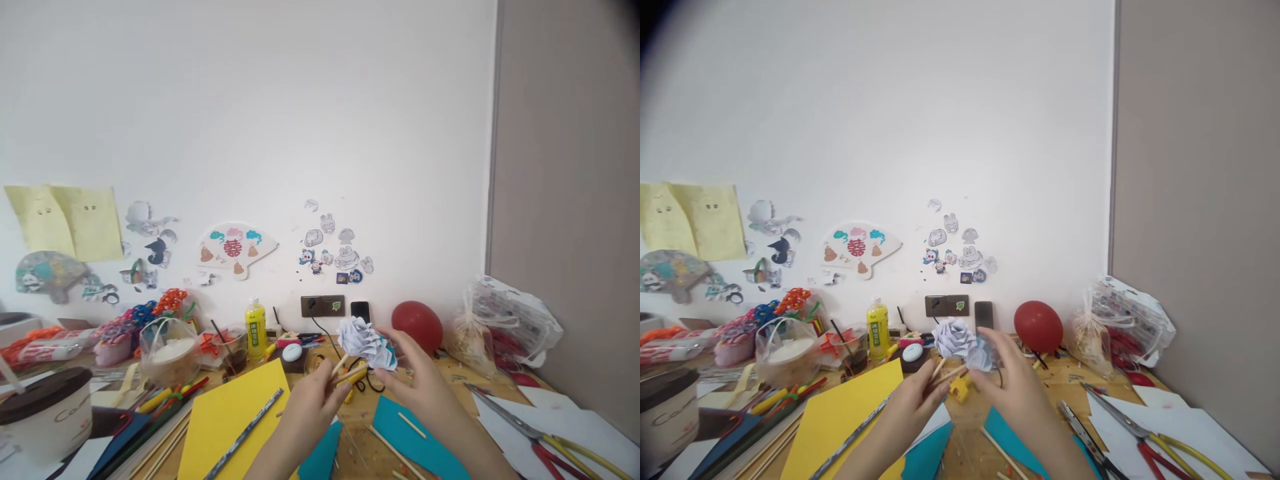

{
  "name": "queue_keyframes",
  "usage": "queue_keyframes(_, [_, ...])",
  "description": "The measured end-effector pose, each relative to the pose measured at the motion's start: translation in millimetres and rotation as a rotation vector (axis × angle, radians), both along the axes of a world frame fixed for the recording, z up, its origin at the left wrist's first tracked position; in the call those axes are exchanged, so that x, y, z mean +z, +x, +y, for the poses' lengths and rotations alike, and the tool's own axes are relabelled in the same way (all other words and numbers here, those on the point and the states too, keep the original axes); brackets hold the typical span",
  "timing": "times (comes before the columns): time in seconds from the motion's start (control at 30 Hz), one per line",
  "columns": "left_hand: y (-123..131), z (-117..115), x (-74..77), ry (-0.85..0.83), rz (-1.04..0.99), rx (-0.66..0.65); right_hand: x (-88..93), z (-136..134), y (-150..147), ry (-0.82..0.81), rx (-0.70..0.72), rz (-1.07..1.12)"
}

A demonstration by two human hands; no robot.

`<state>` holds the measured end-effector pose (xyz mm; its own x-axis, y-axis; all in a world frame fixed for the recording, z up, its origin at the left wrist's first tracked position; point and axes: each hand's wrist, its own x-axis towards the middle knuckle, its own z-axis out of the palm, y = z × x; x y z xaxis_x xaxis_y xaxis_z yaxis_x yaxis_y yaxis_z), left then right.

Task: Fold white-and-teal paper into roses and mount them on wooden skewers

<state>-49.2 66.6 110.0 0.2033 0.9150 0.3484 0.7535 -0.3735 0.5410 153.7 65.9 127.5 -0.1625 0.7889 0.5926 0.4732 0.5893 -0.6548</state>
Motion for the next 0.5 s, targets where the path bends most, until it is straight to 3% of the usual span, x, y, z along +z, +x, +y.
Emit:
queue_keyframes(0.27, [-0.7,-2.4,1.1,0.009,-0.157,0.044,-0.1,2.7,11.3,-0.084,0.029,0.089])
queue_keyframes(0.5, [1.3,-4.7,1.3,-0.03,-0.139,0.045,0.2,1.5,14.0,-0.104,0.062,0.055])
